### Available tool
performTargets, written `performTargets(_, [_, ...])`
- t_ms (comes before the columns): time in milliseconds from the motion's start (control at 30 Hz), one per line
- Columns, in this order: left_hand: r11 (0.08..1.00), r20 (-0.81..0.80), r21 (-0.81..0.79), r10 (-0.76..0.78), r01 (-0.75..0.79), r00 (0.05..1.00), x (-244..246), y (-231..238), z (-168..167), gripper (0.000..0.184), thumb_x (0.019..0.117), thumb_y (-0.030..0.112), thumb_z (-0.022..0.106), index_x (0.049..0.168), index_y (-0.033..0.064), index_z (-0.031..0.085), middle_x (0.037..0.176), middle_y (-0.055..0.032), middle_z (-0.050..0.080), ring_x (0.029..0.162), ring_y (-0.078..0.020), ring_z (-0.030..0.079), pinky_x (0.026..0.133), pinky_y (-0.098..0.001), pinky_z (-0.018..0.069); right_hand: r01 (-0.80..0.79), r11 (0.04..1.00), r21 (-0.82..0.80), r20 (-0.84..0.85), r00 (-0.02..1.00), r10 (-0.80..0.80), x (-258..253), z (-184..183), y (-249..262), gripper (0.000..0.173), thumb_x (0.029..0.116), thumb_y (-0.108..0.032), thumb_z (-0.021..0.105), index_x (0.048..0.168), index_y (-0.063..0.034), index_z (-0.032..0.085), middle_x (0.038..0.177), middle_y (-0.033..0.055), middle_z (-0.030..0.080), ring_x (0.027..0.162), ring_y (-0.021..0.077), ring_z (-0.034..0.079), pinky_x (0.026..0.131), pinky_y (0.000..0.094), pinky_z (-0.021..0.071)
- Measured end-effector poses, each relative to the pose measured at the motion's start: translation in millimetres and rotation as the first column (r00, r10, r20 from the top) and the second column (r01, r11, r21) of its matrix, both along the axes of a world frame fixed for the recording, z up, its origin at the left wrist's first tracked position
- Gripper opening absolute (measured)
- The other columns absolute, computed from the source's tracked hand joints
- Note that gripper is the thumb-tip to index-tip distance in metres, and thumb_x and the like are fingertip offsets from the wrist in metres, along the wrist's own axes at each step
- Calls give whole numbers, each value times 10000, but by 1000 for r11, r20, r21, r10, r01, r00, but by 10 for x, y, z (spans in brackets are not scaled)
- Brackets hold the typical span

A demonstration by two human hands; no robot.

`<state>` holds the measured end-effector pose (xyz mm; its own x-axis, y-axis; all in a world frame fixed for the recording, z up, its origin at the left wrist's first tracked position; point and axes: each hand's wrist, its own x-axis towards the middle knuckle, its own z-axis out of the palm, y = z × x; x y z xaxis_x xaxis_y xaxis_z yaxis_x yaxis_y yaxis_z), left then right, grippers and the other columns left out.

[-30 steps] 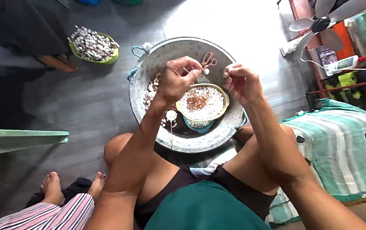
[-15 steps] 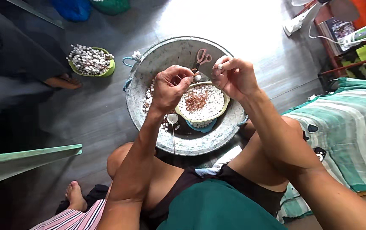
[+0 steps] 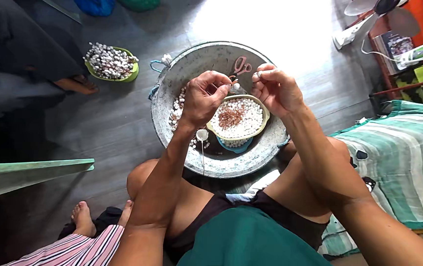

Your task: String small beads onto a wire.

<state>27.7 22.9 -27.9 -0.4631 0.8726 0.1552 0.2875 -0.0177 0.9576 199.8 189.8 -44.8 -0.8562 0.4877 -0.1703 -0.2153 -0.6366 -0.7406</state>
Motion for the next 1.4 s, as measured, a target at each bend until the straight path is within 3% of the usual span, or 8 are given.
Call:
performTargets(133, [999,-65,20,28,-27,997,12,8,-9,100,962,103,679,1029,71,746,934,-22,690,711,-88,653,606,-245,573,-3,1000,7,-20,1000,3,13,-11,-24,224,997,-32,570,1194,0,673,1011,128,701,790,143,669,756,286,593])
performTargets(233, [998,-138,40,60,-55,989,34,22,-11,102,955,109,685,1021,73,754,903,-16,668,698,-63,625,594,-217,542,-6,989,146,51,999,-1,12,17,-38,249,1018,-45,565,1239,18,662,1016,122,708,801,147,684,777,301,605])
performTargets(433, [995,-187,81,66,-51,980,66,35,-24,104,946,78,689,1020,51,757,893,-24,655,672,-47,587,577,-197,506,-13,985,171,39,999,6,27,11,-57,150,999,-26,621,1125,17,690,1016,132,719,807,148,697,791,299,611])
performTargets(533, [995,-193,86,62,-46,979,60,30,-29,108,948,76,685,1025,47,756,899,-26,655,670,-46,586,577,-196,509,-23,988,151,21,1000,20,29,18,-68,149,1019,-60,602,1118,10,687,1048,150,729,836,162,716,801,303,616])
performTargets(633, [996,-220,82,65,-47,973,59,35,-15,108,948,83,691,1025,53,759,898,-23,653,684,-46,590,593,-198,516,-7,987,164,15,1000,4,18,12,-58,148,990,0,617,1123,12,679,1058,157,731,841,171,725,812,317,623])
performTargets(767, [996,-254,77,68,-50,965,85,51,-32,106,944,80,687,1017,60,763,893,-23,643,708,-53,586,616,-208,512,37,961,273,36,998,-48,-9,-16,-79,195,941,5,704,1136,19,701,984,113,744,802,142,710,785,311,618])
performTargets(967, [996,-292,71,78,-60,953,106,71,-35,113,955,96,682,1026,68,766,904,-25,642,723,-56,594,633,-213,522,92,914,395,44,992,-120,-40,-19,-116,186,932,-7,730,1112,39,727,959,110,762,848,161,735,833,327,627])
performTargets(1400, [996,-359,55,84,-69,930,127,79,-63,127,969,130,666,1030,98,772,913,-19,652,742,-74,613,650,-256,539,103,898,428,46,990,-136,-53,-52,-140,174,935,-30,736,1101,21,749,976,92,764,873,150,731,839,318,622])
